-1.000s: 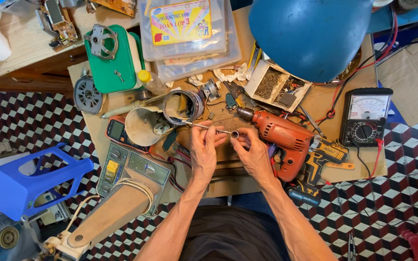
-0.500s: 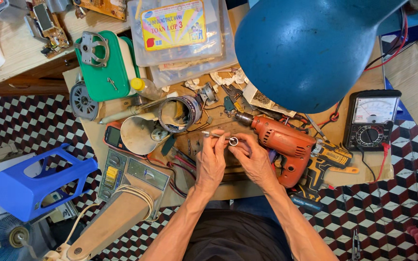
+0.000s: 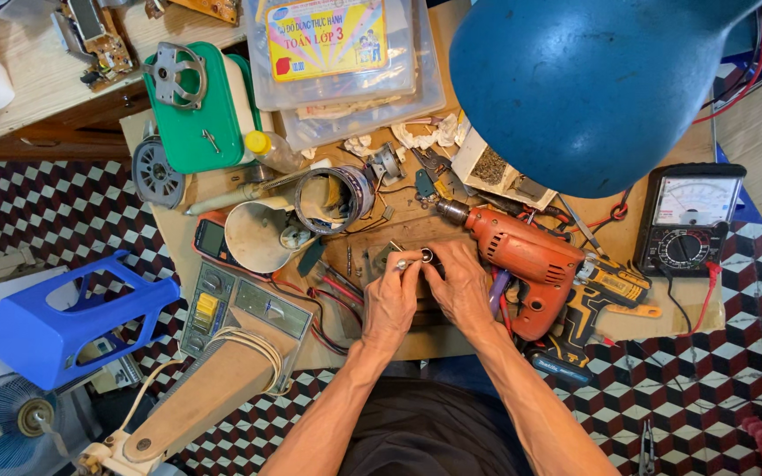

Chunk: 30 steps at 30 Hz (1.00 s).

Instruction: The person uses a cordless drill to make holes in small cylindrical metal parts. They repeatedly pick up the parts, position them, drill, and inspect the results. The person also retrieves a screwdriver from a toolbox and uses it to adjust the drill bit.

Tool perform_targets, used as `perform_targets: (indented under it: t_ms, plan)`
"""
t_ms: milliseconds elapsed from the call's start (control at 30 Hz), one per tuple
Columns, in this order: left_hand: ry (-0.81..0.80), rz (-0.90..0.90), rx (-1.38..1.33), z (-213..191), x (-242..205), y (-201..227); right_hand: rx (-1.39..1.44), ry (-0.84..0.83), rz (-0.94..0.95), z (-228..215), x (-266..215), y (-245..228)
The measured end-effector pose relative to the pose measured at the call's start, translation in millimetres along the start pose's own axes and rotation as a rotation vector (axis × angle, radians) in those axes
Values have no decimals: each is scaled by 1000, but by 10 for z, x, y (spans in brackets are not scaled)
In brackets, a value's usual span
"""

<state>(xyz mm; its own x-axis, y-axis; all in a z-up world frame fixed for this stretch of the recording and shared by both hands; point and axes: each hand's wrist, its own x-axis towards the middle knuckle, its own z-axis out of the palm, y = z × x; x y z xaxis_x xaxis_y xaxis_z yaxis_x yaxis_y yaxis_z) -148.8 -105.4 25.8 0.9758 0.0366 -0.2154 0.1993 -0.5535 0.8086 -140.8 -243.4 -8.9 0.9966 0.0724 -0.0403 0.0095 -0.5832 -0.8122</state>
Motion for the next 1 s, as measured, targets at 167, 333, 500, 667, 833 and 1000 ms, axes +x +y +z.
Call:
perform_targets:
  t_ms: [167, 333, 500, 667, 833, 1000]
  plan:
    - [23, -94, 2, 79, -50, -119, -14, -14, -11, 92, -36, 72]
    - [75, -38, -44, 115, -56, -187, -12, 6, -39, 113, -47, 63]
    - [91, -49, -52, 150, -71, -217, -22, 9, -47, 107, -48, 59]
    - [86, -37, -29, 141, -94, -244, -49, -13, -15, 109, -43, 50]
    - [69, -53, -88, 131, -84, -247, -64, -23, -14, 96, -53, 26]
    - [103, 61, -81, 135, -103, -244, -87, -18, 2, 99, -52, 25]
